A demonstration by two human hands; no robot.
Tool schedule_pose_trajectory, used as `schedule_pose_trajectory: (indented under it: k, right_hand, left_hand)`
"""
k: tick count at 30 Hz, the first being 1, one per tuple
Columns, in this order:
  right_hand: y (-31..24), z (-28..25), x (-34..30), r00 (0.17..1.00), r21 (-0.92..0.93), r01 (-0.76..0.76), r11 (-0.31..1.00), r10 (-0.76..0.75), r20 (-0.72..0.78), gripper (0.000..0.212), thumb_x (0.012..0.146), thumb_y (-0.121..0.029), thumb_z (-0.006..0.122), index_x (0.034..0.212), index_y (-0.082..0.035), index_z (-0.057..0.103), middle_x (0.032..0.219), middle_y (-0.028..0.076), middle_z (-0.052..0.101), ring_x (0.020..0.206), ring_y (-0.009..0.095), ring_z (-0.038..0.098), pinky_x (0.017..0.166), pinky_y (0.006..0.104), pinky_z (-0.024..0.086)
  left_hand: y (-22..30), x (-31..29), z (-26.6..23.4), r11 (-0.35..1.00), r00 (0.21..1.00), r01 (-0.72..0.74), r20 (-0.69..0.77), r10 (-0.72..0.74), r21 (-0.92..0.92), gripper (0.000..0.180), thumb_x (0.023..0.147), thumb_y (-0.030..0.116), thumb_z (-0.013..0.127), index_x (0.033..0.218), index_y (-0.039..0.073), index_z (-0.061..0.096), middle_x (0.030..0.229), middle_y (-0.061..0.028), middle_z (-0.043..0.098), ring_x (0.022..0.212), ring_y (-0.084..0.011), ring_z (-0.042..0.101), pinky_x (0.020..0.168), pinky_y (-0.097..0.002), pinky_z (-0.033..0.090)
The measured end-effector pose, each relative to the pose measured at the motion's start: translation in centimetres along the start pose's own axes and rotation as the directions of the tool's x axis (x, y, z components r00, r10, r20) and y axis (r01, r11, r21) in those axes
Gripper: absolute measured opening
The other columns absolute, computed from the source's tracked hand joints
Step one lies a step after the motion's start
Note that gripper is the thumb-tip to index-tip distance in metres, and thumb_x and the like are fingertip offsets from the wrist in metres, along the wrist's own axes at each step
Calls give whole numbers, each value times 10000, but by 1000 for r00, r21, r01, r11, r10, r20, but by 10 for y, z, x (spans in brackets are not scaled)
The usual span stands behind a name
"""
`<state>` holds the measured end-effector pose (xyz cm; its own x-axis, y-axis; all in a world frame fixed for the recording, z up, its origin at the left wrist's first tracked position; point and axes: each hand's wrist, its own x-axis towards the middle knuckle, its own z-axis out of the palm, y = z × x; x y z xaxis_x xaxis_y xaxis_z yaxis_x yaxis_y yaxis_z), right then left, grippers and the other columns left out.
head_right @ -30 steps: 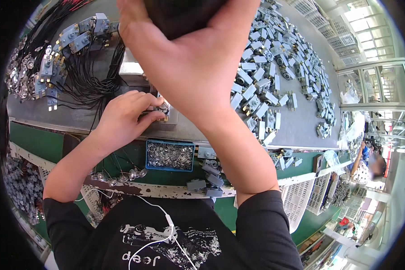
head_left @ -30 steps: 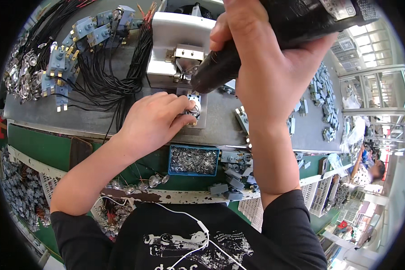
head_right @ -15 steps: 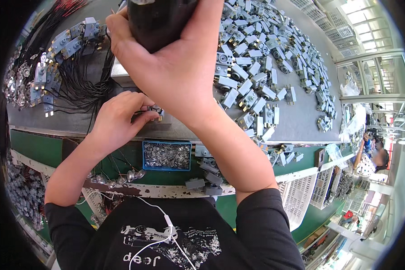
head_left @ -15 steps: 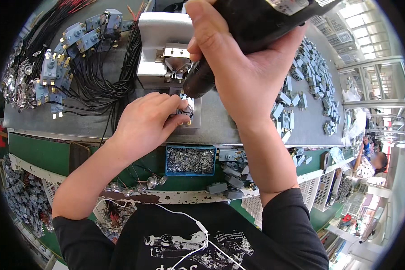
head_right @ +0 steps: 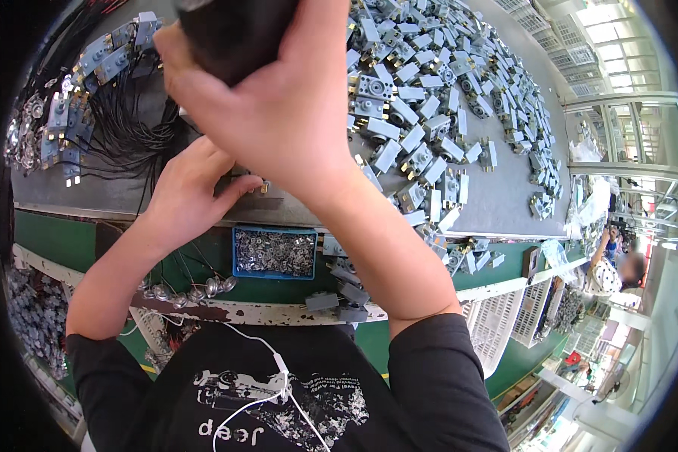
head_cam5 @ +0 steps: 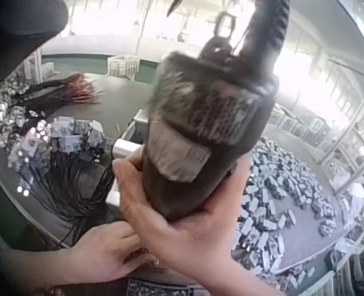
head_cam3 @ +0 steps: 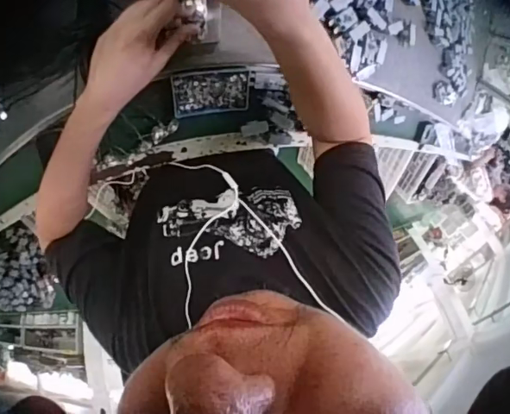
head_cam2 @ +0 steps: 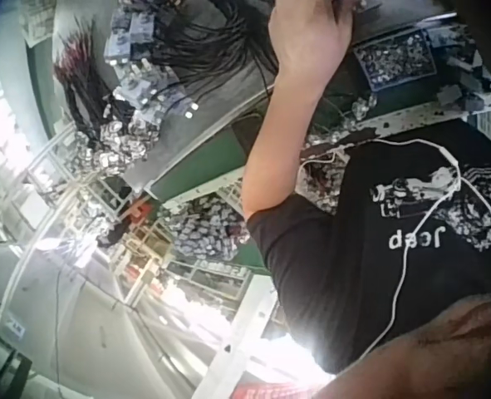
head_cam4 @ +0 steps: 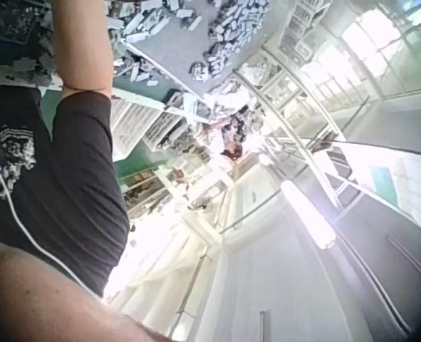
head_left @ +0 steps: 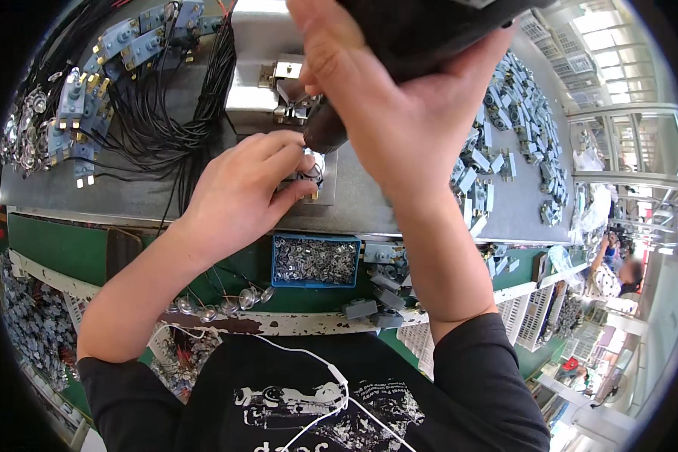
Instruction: Assembling small electronic components onto a base using an electric screwdriver at a factory workstation.
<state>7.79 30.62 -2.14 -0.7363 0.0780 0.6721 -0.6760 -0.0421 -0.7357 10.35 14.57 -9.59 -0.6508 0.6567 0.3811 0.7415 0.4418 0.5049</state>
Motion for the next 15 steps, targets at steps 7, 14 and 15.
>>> schedule_pose_trajectory:
  k: [7,14,15]
  right_hand:
    - [-8,-10,-5,987,-103,90,991,-75,142,387,849,120,768,1170,82,554,973,120,690,806,145,696,648,251,579]
    - [-16,20,-19,988,109,-14,994,30,-150,688,904,113,699,1440,-37,294,983,128,678,767,142,680,581,267,570]
    - [-8,13,-15,988,119,1,993,18,-155,688,905,112,699,1440,-37,294,984,129,678,767,141,680,581,266,569]
  left_hand:
    - [-1,-5,3,999,1000,21,-6,-21,-45,245,859,195,783,1015,74,637,1196,-82,657,986,-309,653,815,-418,559]
    - [-4,-4,4,999,999,-39,-30,39,-6,266,864,192,779,1044,66,628,1199,-80,647,989,-320,641,816,-424,553]
    - [-4,-4,4,999,999,-24,-36,23,-25,283,846,185,784,1056,79,628,1197,-75,648,1018,-304,637,847,-418,532]
